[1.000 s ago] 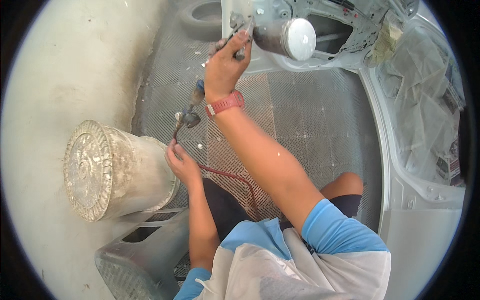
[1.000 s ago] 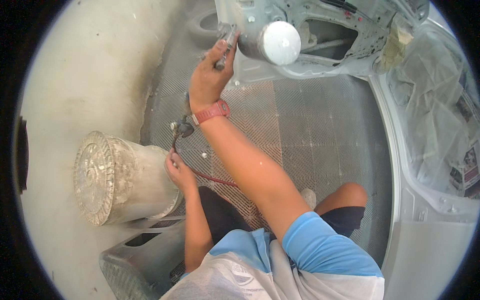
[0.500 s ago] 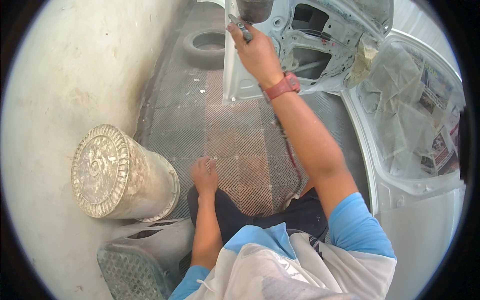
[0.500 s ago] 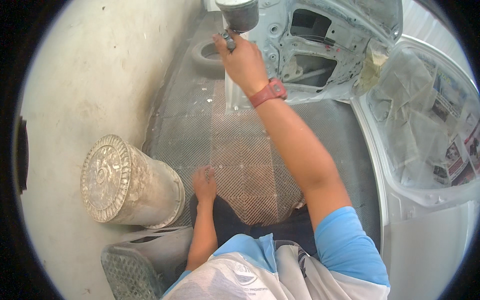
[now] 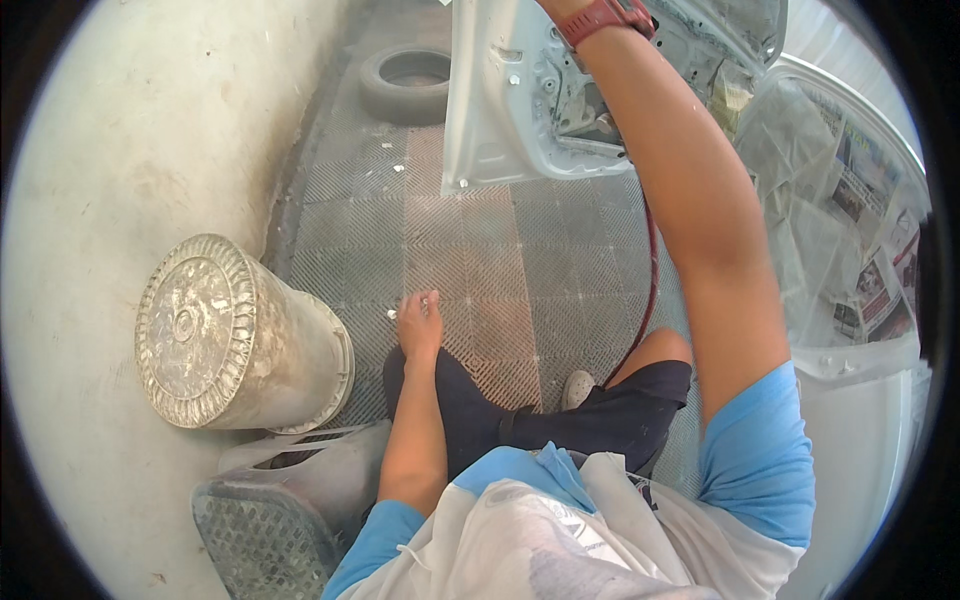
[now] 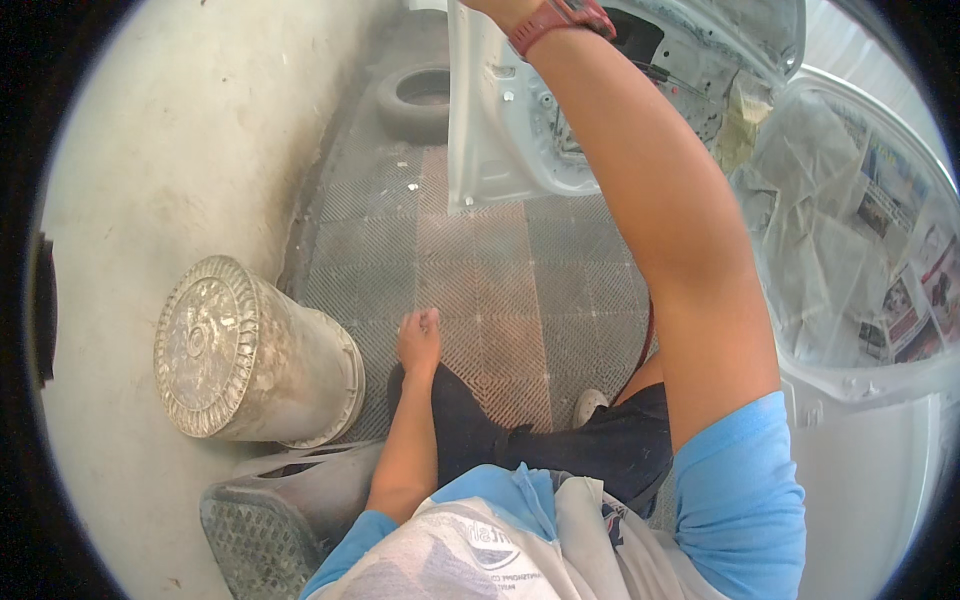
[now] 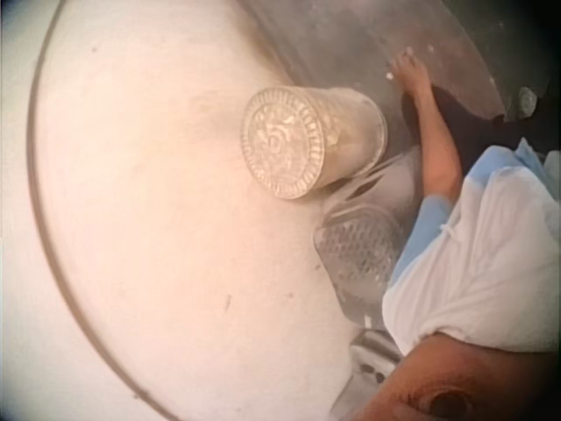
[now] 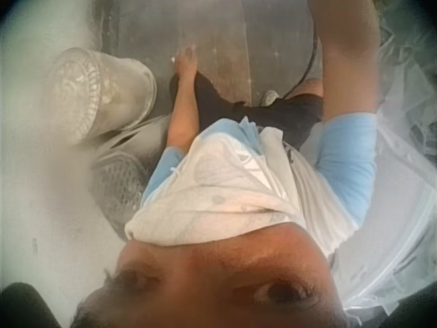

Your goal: The person uses a spray gun to apply white paint to a car door panel. They move the spray gun steadily across the surface, covering the edges and main panel areas while standing on a perforated floor in a workshop.

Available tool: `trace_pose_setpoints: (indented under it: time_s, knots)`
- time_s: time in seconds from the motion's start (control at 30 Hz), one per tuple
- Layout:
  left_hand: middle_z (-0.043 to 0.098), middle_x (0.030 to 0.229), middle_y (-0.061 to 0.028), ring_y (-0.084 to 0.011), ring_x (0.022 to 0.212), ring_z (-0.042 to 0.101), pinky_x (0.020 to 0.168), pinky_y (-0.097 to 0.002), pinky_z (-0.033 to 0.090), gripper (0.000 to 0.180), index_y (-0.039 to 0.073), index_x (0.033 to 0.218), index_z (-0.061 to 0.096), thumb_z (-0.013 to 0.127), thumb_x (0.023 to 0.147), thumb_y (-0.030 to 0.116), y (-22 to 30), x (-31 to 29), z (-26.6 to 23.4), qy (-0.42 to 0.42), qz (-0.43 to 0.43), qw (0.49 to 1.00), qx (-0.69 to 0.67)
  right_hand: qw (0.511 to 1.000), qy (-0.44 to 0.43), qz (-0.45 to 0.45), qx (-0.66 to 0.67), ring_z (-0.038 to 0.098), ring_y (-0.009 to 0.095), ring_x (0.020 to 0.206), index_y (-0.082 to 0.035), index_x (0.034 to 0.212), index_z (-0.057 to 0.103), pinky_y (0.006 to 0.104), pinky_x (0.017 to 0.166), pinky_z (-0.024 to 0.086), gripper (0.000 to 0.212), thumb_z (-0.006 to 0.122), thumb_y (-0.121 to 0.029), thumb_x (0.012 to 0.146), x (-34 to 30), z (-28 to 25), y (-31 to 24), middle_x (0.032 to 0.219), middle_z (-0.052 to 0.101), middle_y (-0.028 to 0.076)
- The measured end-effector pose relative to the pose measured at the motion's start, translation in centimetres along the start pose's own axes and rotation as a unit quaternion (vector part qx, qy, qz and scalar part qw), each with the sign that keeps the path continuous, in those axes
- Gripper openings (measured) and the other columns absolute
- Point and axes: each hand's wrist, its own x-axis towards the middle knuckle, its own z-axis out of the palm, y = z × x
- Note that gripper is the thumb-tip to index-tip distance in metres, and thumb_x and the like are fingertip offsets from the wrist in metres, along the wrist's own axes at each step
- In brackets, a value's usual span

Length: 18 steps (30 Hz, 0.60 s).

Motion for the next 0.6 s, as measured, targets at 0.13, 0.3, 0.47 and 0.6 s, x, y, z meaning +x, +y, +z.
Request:
trace_pose_setpoints:
  time_s: [0.13, 0.3, 0.47, 0.6]
  knots:
    - [0.070, 0.126, -0.0143, -0.0347, 0.120, 0.067, 0.104, -0.0483, 0.052, 0.043, 0.004, 0.123, 0.073, 0.059, 0.111, 0.043, 0.3, 0.1, 0.0, 0.007, -0.025, 0.999, -0.027, 0.993, 0.012, -0.093, -0.073, 0.074, 0.048, 0.094, 0.001, 0.109, 0.077, 0.0549, 0.083, 0.059, 0.048, 0.059, -0.043, 0.109, 0.6, 4.7, 1.8, 0.101, 0.076, 0.031]
    - [0.071, 0.123, -0.0141, -0.0327, 0.117, 0.069, 0.103, -0.0470, 0.052, 0.042, 0.004, 0.123, 0.073, 0.061, 0.111, 0.042, 0.7, -0.2, -0.2, 0.005, -0.036, 0.999, -0.025, 0.979, -0.075, -0.035, -0.185, 0.076, 0.040, 0.086, -0.002, 0.117, 0.076, 0.0502, 0.079, 0.061, 0.055, 0.058, -0.054, 0.108, -5.0, 13.6, 8.4, 0.094, 0.079, 0.022]
    - [0.072, 0.123, -0.0183, -0.0335, 0.114, 0.069, 0.102, -0.0477, 0.052, 0.046, 0.000, 0.124, 0.073, 0.061, 0.110, 0.042, 0.3, 0.1, 0.1, 0.023, -0.039, 0.998, -0.047, 0.945, -0.279, 0.118, -0.121, 0.075, 0.043, 0.105, -0.002, 0.130, 0.073, 0.0527, 0.095, 0.059, 0.060, 0.059, -0.056, 0.107, -17.0, 17.1, 10.1, 0.111, 0.079, 0.025]
    - [0.072, 0.120, -0.0162, -0.0333, 0.110, 0.069, 0.100, -0.0472, 0.053, 0.043, 0.001, 0.120, 0.074, 0.064, 0.109, 0.041, -0.4, 0.5, 0.7, 0.016, -0.034, 0.999, -0.013, 0.975, -0.183, 0.119, -0.048, 0.076, 0.041, 0.098, -0.002, 0.128, 0.074, 0.0492, 0.088, 0.060, 0.062, 0.059, -0.058, 0.108, -18.0, 13.1, 8.8, 0.100, 0.079, 0.025]
